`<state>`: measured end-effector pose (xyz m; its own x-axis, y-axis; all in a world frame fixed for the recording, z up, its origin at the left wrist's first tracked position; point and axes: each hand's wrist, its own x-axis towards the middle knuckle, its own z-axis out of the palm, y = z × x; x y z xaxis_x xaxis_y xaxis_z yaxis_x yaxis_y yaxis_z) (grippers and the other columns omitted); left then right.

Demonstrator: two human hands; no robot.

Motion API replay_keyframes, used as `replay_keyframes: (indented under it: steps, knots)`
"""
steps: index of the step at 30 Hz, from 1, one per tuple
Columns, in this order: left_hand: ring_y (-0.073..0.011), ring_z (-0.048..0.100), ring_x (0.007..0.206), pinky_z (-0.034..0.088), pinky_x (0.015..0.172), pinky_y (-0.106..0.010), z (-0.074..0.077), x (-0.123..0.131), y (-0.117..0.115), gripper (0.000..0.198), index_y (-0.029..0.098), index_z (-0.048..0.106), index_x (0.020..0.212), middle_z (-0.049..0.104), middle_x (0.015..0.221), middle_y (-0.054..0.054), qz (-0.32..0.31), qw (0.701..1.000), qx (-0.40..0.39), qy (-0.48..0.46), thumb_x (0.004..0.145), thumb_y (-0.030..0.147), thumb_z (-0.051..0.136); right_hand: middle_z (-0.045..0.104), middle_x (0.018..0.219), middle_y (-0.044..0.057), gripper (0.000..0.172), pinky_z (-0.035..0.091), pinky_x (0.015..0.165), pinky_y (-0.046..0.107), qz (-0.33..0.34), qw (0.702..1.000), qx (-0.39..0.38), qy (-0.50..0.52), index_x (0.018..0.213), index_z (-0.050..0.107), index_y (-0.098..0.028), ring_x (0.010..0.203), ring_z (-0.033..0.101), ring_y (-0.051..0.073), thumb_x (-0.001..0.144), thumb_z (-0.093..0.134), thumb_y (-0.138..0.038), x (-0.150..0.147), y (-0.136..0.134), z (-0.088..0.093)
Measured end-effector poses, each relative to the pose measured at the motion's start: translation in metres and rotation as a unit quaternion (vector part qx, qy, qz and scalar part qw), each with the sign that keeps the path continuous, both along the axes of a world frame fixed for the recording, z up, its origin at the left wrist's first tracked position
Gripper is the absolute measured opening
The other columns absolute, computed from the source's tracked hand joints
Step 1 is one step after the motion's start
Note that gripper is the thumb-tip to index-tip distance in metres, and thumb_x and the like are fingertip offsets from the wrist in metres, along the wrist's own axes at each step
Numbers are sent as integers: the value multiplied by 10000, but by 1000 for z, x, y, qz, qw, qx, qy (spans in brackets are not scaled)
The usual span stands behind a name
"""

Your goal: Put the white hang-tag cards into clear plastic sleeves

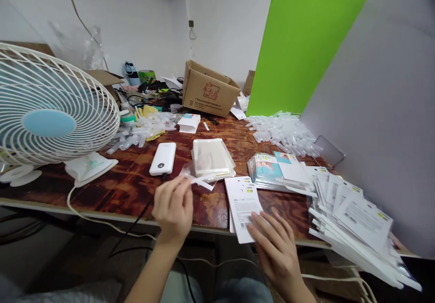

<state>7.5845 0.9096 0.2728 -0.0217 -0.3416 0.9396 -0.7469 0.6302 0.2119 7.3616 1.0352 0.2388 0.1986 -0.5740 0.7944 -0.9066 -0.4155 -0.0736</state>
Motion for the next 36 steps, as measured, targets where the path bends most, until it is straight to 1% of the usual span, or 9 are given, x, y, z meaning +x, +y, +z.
replay_keyframes:
  steps: [6, 11, 17, 19, 22, 24, 26, 31, 36]
  knots:
    - [-198, 663, 917, 546, 834, -333, -10, -32, 23, 328, 191, 667, 1031, 714, 913, -79, -160, 985, 65, -18, 789, -15, 584, 627, 1218, 100, 491, 493, 831, 419, -58, 978, -132, -149, 1254, 599, -167, 1038, 622, 264, 794, 541, -5, 8, 29, 9]
    - [-232, 658, 982, 542, 881, -379, -24, -30, 38, 269, 192, 635, 1106, 715, 1012, -103, -220, 963, 149, 47, 837, 208, 629, 714, 1038, 101, 270, 497, 839, 391, 46, 996, -71, -8, 1062, 676, -104, 1056, 633, 251, 875, 484, -76, 19, 23, 30]
    - [-201, 613, 1097, 546, 858, -323, -28, -43, 42, 236, 212, 564, 1133, 598, 1198, -125, -162, 919, 250, 260, 905, 179, 511, 733, 962, 82, 295, 500, 814, 345, 81, 995, -45, 31, 975, 675, -113, 992, 666, 201, 911, 390, -66, 27, 4, 33]
    - [-207, 543, 1220, 532, 884, -292, -21, -52, 41, 309, 238, 533, 1142, 487, 1359, -117, -166, 848, 293, 409, 847, 185, 609, 734, 956, 84, 272, 505, 811, 340, 77, 995, -52, 20, 982, 672, -115, 992, 669, 201, 901, 417, -69, 31, 5, 31]
    - [-202, 521, 1259, 505, 915, -261, -3, -59, 41, 442, 263, 531, 1165, 480, 1414, -78, -217, 648, 390, 617, 767, 152, 688, 738, 928, 87, 262, 513, 798, 329, 64, 995, -72, 10, 966, 675, -118, 979, 678, 198, 909, 421, -85, 39, 6, 29]
    - [-195, 583, 1184, 506, 912, -264, 8, -58, 43, 409, 225, 563, 1163, 571, 1331, -95, -253, 530, 455, 669, 780, 114, 652, 741, 893, 90, 260, 514, 783, 327, 55, 994, -90, 3, 934, 678, -115, 948, 688, 199, 915, 420, -87, 44, 6, 29]
    - [-174, 637, 1091, 503, 918, -264, 15, -54, 45, 348, 189, 605, 1137, 652, 1224, -97, -293, 450, 493, 684, 804, 90, 612, 742, 875, 87, 258, 512, 779, 323, 48, 994, -98, -1, 917, 678, -116, 930, 694, 195, 921, 422, -92, 48, 6, 30]
    - [-136, 704, 856, 537, 872, -293, 20, -50, 50, 184, 186, 664, 983, 749, 981, -44, -315, 385, 485, 719, 848, 95, 579, 743, 888, 85, 260, 516, 781, 310, 40, 994, -99, -16, 933, 679, -122, 952, 691, 191, 927, 419, -107, 53, 6, 29]
    - [-106, 699, 929, 518, 921, -281, 30, -48, 50, 303, 277, 654, 1069, 752, 1003, 24, -279, 343, 466, 767, 889, 71, 523, 746, 868, 61, 251, 513, 762, 299, 25, 992, -117, -33, 883, 687, -136, 899, 707, 182, 929, 440, -126, 67, 8, 27]
